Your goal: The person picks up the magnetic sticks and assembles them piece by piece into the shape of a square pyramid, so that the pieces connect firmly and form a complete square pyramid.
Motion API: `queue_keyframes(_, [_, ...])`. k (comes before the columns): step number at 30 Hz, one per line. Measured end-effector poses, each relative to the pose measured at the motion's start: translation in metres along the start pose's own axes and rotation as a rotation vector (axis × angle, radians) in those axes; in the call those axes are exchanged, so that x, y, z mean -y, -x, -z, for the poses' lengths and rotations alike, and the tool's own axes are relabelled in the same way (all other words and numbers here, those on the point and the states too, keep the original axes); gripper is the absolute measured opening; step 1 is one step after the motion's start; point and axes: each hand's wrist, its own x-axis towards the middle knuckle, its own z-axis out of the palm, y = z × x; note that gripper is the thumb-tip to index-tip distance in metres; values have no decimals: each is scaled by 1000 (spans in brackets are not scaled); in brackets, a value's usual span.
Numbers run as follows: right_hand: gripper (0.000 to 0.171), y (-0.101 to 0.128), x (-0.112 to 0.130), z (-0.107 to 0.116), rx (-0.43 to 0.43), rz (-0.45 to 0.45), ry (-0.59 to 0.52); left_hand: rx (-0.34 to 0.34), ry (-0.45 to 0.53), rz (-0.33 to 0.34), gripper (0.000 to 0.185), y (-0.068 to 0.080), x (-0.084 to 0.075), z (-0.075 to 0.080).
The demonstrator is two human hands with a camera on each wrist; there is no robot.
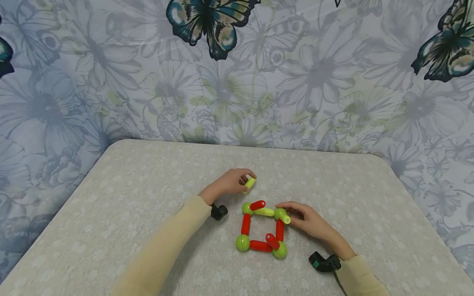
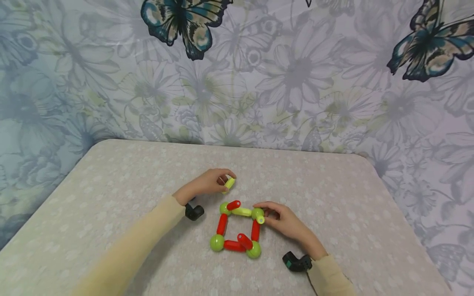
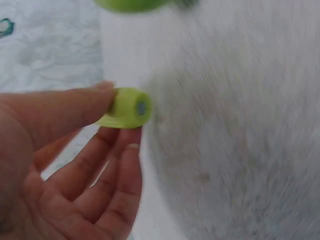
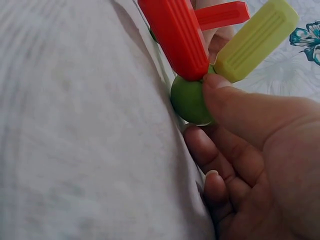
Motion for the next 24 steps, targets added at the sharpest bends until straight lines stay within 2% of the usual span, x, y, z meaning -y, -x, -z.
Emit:
queue_keyframes(4, [34, 1, -2, -1, -3, -6, 7, -114, 172, -81, 38, 21, -5, -3])
queue_keyframes(6, [35, 1, -3, -1, -7, -3, 13, -131, 280, -124, 36, 38, -9, -5])
queue_keyframes(10, [34, 0, -3, -1, -19, 2, 21, -64, 442, -159, 36, 74, -16, -12])
queue_keyframes(14, [34, 0, -3, -1, -25, -13, 25, 5, 528, -164, 37, 97, -20, -21])
queue_keyframes(19, [34, -1, -3, -3, -20, -18, 21, 55, 549, -176, 36, 111, -21, -32])
queue_keyframes(24, [35, -1, 4, -5, -21, -8, 20, 89, 577, -191, 34, 118, -16, -47])
